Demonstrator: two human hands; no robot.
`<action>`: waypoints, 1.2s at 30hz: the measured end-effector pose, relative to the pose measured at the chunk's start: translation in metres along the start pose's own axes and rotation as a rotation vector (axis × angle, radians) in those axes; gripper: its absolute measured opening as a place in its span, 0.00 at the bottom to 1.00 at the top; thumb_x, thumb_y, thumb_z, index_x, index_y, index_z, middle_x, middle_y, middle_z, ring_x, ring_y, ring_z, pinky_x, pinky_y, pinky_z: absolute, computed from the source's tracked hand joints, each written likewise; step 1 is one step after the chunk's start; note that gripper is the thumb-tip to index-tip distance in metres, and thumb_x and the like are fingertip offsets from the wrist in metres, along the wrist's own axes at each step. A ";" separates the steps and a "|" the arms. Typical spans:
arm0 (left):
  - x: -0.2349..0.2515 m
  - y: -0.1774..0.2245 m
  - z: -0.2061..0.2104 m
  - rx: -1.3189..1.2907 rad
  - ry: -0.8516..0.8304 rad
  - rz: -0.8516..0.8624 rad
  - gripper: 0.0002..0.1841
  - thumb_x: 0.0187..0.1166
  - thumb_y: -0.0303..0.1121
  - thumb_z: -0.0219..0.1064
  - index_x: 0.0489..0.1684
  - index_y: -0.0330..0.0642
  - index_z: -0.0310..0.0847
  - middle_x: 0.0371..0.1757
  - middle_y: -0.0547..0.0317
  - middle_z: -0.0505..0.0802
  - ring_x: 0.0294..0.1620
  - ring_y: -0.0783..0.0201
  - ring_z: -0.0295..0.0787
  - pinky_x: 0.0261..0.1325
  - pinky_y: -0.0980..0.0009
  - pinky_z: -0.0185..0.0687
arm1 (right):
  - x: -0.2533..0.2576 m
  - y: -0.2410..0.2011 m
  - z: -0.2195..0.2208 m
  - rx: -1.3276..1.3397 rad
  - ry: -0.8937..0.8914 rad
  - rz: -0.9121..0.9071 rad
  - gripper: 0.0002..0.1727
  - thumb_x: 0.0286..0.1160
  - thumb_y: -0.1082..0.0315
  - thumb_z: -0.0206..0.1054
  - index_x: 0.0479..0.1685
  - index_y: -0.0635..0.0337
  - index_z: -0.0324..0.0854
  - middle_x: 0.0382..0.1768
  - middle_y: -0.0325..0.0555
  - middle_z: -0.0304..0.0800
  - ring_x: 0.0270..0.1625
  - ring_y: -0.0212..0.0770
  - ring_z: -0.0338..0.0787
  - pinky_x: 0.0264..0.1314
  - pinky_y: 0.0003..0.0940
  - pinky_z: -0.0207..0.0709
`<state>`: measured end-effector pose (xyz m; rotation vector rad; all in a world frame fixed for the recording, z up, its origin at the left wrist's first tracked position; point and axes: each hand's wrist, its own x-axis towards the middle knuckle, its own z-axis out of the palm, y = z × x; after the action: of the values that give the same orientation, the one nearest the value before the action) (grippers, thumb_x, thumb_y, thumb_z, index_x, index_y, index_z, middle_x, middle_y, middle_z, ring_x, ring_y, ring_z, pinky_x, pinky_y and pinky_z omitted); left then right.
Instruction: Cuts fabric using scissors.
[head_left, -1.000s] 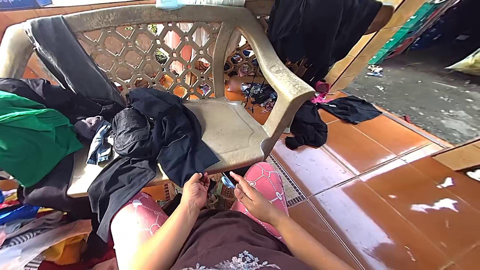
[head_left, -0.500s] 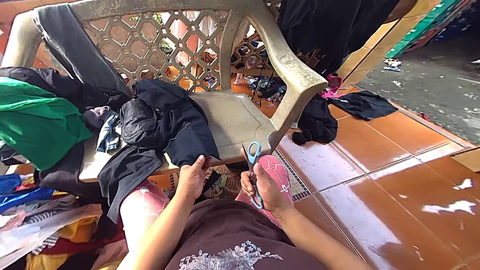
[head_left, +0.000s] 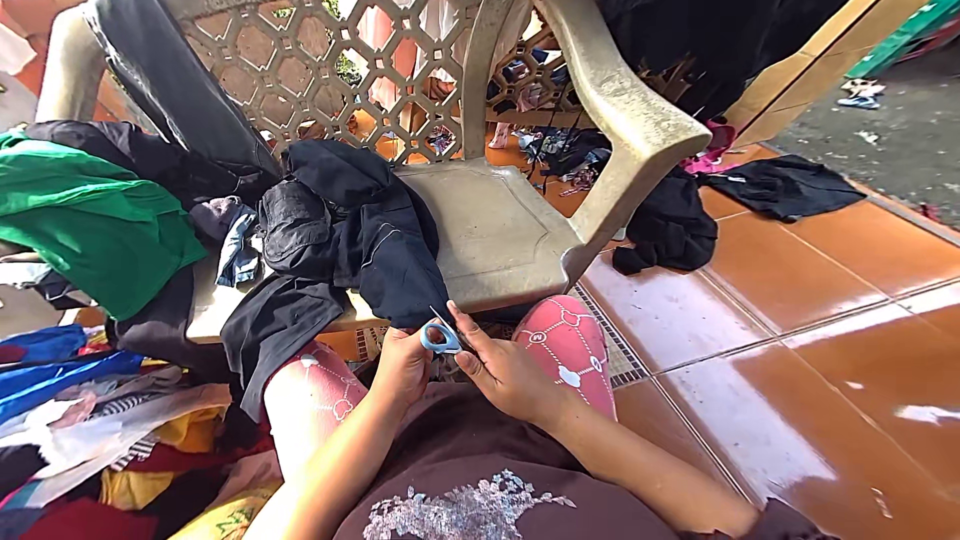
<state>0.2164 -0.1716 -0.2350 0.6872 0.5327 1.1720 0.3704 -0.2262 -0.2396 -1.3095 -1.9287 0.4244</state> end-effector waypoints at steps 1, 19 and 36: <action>0.000 0.000 0.000 0.001 -0.005 -0.003 0.08 0.67 0.17 0.70 0.38 0.39 0.85 0.33 0.57 0.95 0.36 0.69 0.94 0.49 0.70 0.91 | -0.001 0.000 0.000 0.009 -0.005 0.004 0.39 0.93 0.44 0.40 0.87 0.69 0.63 0.32 0.51 0.92 0.26 0.47 0.89 0.28 0.47 0.83; -0.002 0.005 0.009 0.123 0.079 -0.166 0.09 0.82 0.15 0.55 0.41 0.36 0.79 0.34 0.57 0.94 0.35 0.68 0.93 0.47 0.71 0.91 | -0.004 -0.003 0.001 0.017 -0.034 0.125 0.34 0.94 0.49 0.43 0.89 0.61 0.63 0.48 0.54 0.95 0.35 0.50 0.93 0.35 0.51 0.85; -0.003 -0.002 0.002 0.470 -0.036 -0.012 0.06 0.80 0.17 0.60 0.45 0.35 0.81 0.37 0.66 0.93 0.40 0.75 0.90 0.53 0.74 0.88 | -0.003 -0.003 0.001 0.360 -0.099 0.305 0.33 0.94 0.50 0.43 0.90 0.61 0.59 0.47 0.44 0.90 0.24 0.23 0.73 0.31 0.24 0.74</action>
<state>0.2183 -0.1754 -0.2350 1.1021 0.7913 1.0278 0.3685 -0.2295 -0.2393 -1.3589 -1.6328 0.9568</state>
